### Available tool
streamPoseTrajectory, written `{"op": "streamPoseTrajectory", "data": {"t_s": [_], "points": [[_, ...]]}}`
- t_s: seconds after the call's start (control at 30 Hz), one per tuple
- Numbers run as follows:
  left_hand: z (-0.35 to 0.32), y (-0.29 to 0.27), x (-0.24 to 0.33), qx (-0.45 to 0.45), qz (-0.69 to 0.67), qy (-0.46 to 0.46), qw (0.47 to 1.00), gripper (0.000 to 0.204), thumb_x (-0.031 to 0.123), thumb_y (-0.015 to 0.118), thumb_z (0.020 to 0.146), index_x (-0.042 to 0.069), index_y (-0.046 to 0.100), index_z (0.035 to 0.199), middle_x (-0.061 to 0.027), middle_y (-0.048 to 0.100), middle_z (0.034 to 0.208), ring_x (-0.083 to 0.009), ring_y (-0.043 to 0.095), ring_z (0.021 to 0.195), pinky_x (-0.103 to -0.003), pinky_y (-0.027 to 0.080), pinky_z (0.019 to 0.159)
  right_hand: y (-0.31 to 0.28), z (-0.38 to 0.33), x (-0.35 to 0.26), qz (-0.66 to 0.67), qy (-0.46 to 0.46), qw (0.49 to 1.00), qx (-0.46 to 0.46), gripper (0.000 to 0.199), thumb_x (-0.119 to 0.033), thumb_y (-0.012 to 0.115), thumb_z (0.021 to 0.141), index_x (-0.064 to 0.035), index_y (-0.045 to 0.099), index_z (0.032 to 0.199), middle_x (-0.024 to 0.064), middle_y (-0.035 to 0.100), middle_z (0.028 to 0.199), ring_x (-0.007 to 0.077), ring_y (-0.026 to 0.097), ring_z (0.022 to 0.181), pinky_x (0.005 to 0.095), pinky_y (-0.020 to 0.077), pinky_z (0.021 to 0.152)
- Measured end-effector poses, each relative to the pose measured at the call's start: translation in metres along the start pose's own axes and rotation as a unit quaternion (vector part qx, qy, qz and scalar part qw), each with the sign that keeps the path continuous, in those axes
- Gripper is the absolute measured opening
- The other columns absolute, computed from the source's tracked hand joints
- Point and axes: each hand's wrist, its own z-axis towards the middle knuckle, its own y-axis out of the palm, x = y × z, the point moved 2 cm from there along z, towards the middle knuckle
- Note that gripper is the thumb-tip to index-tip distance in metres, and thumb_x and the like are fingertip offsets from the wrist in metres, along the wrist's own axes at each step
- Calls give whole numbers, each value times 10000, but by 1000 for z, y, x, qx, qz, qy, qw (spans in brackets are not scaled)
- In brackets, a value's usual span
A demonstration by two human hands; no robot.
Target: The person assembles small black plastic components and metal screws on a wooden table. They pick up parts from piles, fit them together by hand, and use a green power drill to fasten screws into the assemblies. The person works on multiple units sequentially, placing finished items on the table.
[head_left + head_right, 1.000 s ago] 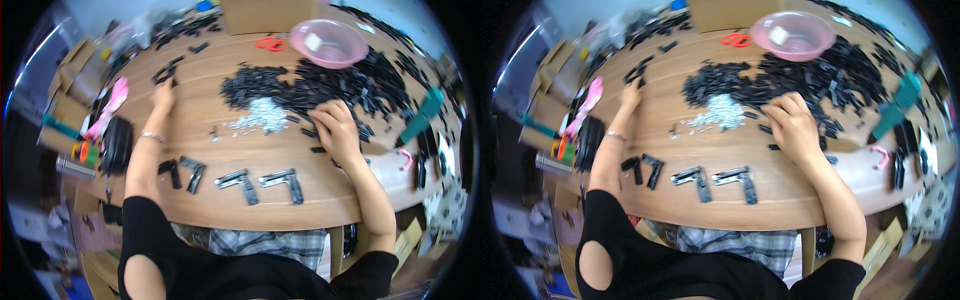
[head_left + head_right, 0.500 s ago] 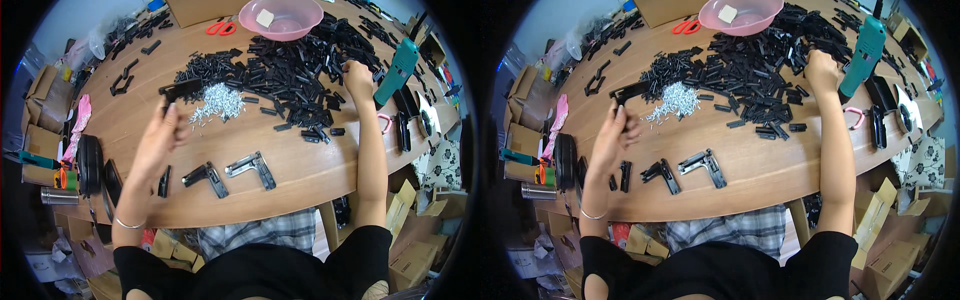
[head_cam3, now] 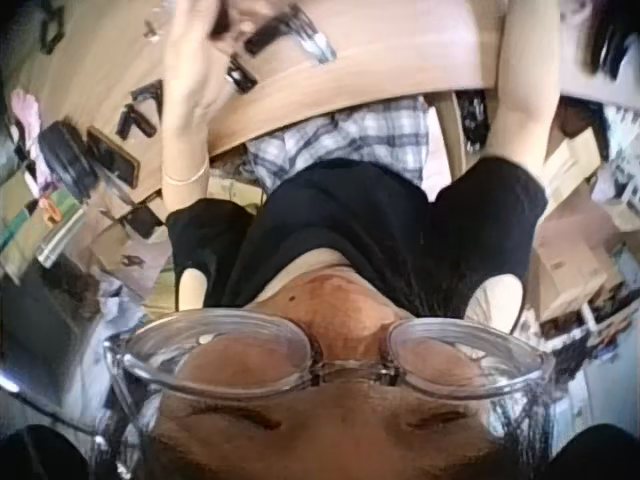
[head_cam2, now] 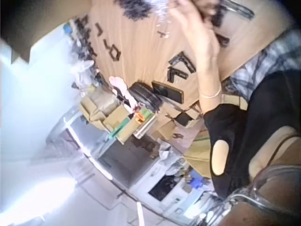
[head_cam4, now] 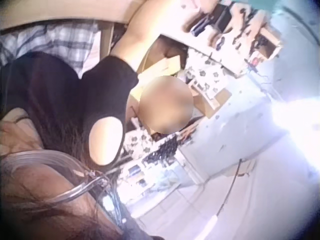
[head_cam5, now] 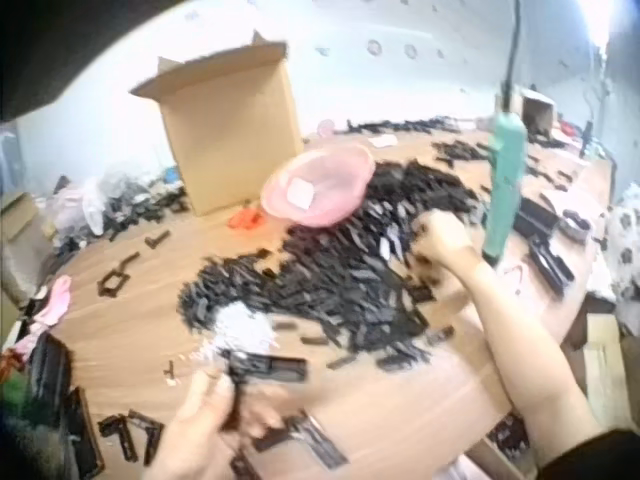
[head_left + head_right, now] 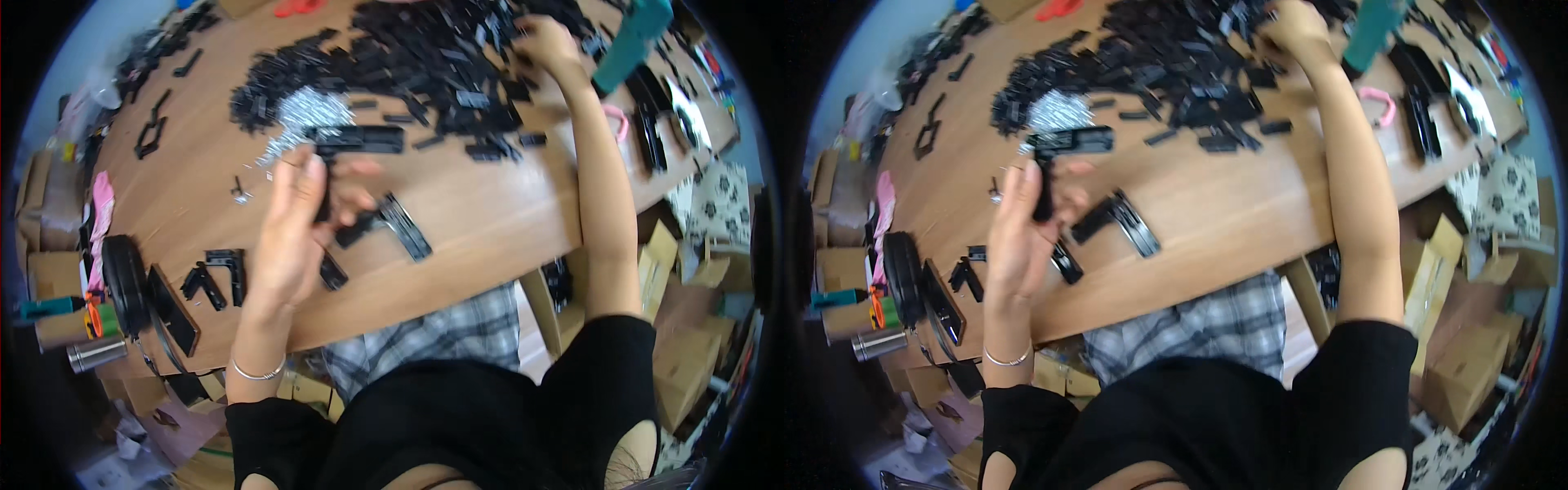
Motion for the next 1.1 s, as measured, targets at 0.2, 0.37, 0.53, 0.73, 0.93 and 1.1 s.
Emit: {"op": "streamPoseTrajectory", "data": {"t_s": [0.2, 0.37, 0.53, 0.73, 0.93, 1.1], "points": [[3, -14, -8, 55, -12, 34, 998, 247, 242, 426, 968, 62, 397, 1134, -111, 576, 943, -176, 579, 842, -226, 460, 635, -26, -21, -42, -127, -1, 992, 6, 123, -69, 631, 641, -14, 672, 743, 231, 634, 785, 333, 648, 767, 388, 524, 718], [0, -9, -5, 86, 24, 27, 996, 253, 256, 428, 967, 56, 432, 1122, -154, 594, 1057, -203, 616, 894, -236, 465, 637, -29, -22, -46, -41, -83, 991, 94, 175, -81, 663, 624, -56, 688, 795, 166, 653, 799, 306, 646, 776, 370, 513, 725], [0, -14, -9, 61, 9, 25, 998, 239, 258, 426, 968, 70, 434, 1116, -140, 596, 1062, -185, 631, 848, -218, 447, 639, -10, -13, -36, 37, -108, 992, 49, 198, -90, 637, 644, -51, 701, 828, 167, 655, 754, 291, 653, 719, 338, 517, 705], [0, -15, -4, 41, 9, 37, 998, 239, 294, 397, 976, 93, 431, 1100, -143, 596, 1066, -161, 625, 821, -199, 418, 608, -49, -21, -33, 44, 20, 996, 75, 143, -109, 661, 672, -61, 710, 798, 134, 671, 742, 233, 662, 663, 320, 524, 643], [-2, -15, -11, 52, 2, 56, 997, 200, 229, 442, 965, 88, 430, 1106, -102, 604, 1020, -94, 562, 737, -186, 396, 603, -7, -17, -28, 17, -14, 997, -78, 320, -246, 750, 663, -74, 689, 925, 99, 677, 781, 199, 657, 744, 296, 494, 721], [-1, -14, -10, 22, -5, 50, 999, 219, 157, 492, 941, 66, 416, 1125, -115, 608, 1035, -106, 582, 761, -191, 412, 632, -4, -11, -12, 28, -19, 996, -78, 348, -209, 777, 623, -60, 680, 922, 90, 672, 773, 179, 653, 736, 294, 488, 708]]}}
